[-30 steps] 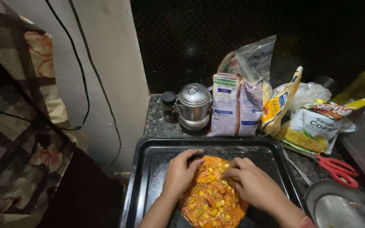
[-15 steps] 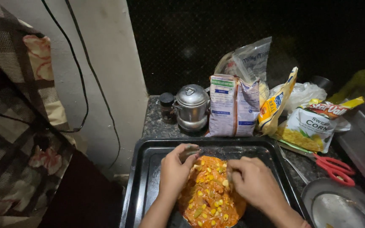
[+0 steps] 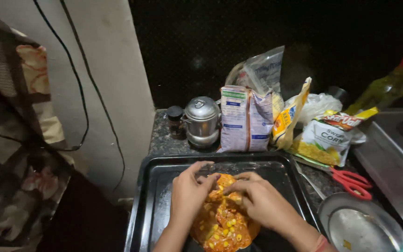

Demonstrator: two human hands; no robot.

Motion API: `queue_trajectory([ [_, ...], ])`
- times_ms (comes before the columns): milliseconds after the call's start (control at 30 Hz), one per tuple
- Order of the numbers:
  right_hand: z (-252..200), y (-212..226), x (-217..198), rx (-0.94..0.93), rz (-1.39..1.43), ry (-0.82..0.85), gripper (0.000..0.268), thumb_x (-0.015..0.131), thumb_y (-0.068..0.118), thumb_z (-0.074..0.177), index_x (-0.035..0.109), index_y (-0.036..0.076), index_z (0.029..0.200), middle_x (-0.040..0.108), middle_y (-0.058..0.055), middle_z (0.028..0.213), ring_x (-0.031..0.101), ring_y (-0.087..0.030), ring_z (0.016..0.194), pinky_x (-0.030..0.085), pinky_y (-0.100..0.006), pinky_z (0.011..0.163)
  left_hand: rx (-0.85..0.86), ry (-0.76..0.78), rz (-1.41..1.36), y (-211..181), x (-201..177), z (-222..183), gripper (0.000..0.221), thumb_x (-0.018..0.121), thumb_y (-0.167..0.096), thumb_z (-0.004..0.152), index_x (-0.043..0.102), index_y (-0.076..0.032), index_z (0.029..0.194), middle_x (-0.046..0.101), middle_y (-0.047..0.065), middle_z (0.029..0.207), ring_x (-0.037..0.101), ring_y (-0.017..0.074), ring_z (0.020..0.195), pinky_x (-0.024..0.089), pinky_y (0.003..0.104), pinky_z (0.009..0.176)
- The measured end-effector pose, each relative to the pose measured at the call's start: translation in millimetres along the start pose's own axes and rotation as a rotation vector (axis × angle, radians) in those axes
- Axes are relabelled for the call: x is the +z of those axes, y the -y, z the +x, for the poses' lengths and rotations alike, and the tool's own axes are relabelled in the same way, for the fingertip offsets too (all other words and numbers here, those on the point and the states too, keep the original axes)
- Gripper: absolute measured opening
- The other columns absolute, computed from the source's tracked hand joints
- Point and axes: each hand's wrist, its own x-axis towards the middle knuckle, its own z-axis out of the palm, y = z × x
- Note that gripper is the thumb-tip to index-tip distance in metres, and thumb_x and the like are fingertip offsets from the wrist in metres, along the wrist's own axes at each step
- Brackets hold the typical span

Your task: Apply sauce, mayonnaise, and corn toppings to a pizza base.

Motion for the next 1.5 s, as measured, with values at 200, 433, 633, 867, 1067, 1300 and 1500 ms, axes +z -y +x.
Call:
queue_trajectory([
  [200,9,34,-36,0.193,-0.010,-0.054,0.025,0.072,0.005,0.076,0.072,0.010,0.101,0.071,-0.013,0.094,0.070,-0.033,0.095,0.055,-0.040,0.081,0.098,-0.094,0.076,-17,22,1,0.043,0.081,-0.025,0.081,0.075,-0.020,0.123,0.078,0.017,0.087,0.074,0.0245,0.081,0.057,0.034,0.073],
  [433,2,6,-54,0.004,0.054,-0.001,0.025,0.069,0.004,0.080,0.068,0.008,0.104,0.072,-0.012,0.103,0.068,-0.034,0.105,0.054,-0.041,0.089,0.167,-0.126,-0.205,-23,60,7,0.039,0.070,-0.037,0.088,0.076,-0.009,0.116,0.081,0.009,0.093,0.074,0.0133,0.084,0.055,0.030,0.079],
  [633,-9,-7,-119,-0.142,-0.032,-0.012,0.041,0.080,0.016,0.070,0.066,0.003,0.107,0.065,-0.015,0.108,0.061,-0.038,0.106,0.050,-0.043,0.088,0.111,-0.144,-0.355,-74,110,-20,0.043,0.065,-0.039,0.094,0.075,-0.003,0.115,0.079,0.014,0.094,0.069,0.0168,0.088,0.053,0.030,0.083],
  [867,-19,-83,-308,0.086,-0.199,-0.001,0.044,0.083,0.035,0.075,0.075,0.016,0.113,0.073,-0.004,0.103,0.071,-0.022,0.092,0.057,-0.036,0.081,0.444,0.093,-0.565,-189,228,-32,0.046,0.056,-0.038,0.099,0.070,0.000,0.119,0.076,0.010,0.111,0.067,0.0141,0.105,0.049,0.028,0.095],
  [1067,-37,-209,-452,0.614,-0.739,0.140,0.043,0.085,0.039,0.084,0.074,0.020,0.122,0.075,-0.001,0.119,0.074,-0.018,0.110,0.058,-0.036,0.100,0.498,0.270,-0.551,-275,326,-33,0.058,0.050,-0.049,0.100,0.066,0.003,0.122,0.071,0.016,0.112,0.063,0.0234,0.108,0.046,0.034,0.098],
  [1300,-71,-342,-494,0.885,-0.837,0.484,0.059,0.088,0.019,0.080,0.067,0.018,0.135,0.077,-0.003,0.129,0.075,-0.019,0.119,0.058,-0.036,0.102,0.294,0.100,-0.531,-298,400,-33,0.068,0.043,-0.058,0.097,0.063,0.001,0.125,0.061,0.022,0.131,0.053,0.0375,0.125,0.037,0.044,0.106],
  [1500,-70,-320,-487,0.911,-0.880,0.616,0.056,0.086,0.021,0.079,0.068,0.015,0.131,0.078,-0.006,0.119,0.079,-0.020,0.106,0.061,-0.035,0.089,0.278,0.050,-0.487,-305,417,-35,0.071,0.041,-0.060,0.095,0.061,-0.001,0.129,0.059,0.022,0.134,0.050,0.0393,0.127,0.035,0.046,0.107],
])
